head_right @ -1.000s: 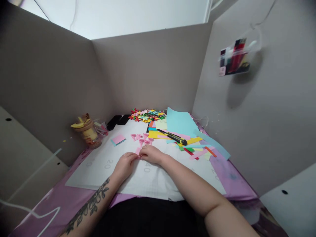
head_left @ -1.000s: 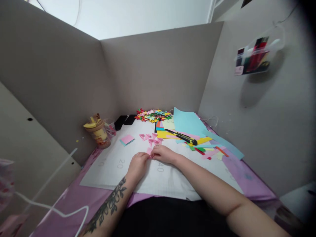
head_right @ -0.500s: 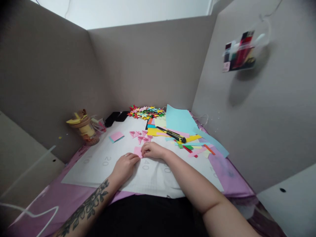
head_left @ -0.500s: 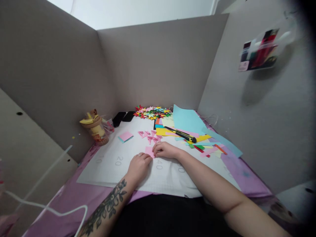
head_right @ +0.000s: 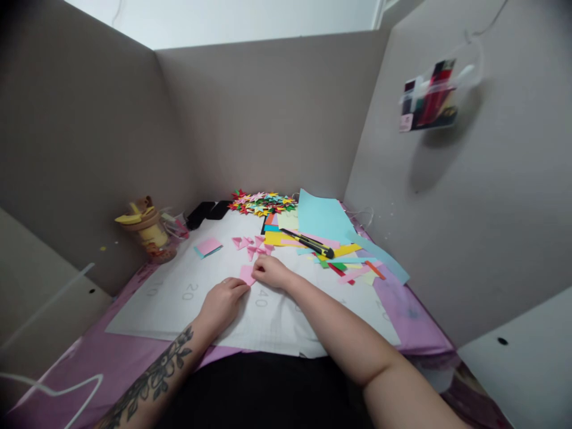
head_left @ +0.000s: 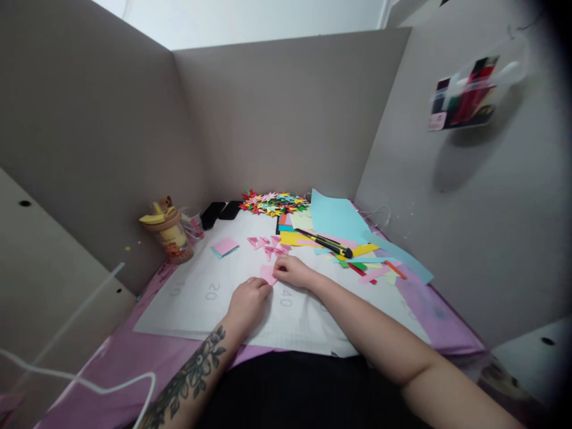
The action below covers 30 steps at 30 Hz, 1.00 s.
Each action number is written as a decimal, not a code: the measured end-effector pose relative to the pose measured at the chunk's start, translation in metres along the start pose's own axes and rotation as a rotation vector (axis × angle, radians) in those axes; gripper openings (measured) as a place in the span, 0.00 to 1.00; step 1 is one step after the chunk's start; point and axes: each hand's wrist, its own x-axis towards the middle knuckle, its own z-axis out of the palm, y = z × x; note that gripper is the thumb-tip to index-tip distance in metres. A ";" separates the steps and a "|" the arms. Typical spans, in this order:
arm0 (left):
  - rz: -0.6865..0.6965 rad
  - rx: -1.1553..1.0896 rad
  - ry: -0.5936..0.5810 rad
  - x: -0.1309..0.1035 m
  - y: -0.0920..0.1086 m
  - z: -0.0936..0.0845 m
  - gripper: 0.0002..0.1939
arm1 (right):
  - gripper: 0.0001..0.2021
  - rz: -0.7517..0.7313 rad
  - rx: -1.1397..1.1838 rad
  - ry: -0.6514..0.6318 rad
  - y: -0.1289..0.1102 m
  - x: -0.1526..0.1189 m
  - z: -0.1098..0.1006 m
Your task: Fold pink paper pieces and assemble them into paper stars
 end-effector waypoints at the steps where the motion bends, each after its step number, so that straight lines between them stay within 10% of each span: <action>1: 0.001 0.000 0.000 0.000 0.000 0.000 0.17 | 0.03 0.012 0.000 0.009 0.000 0.000 0.001; 30: -0.018 0.213 -0.125 0.004 0.012 -0.003 0.13 | 0.04 0.083 -0.073 0.032 -0.001 0.001 0.008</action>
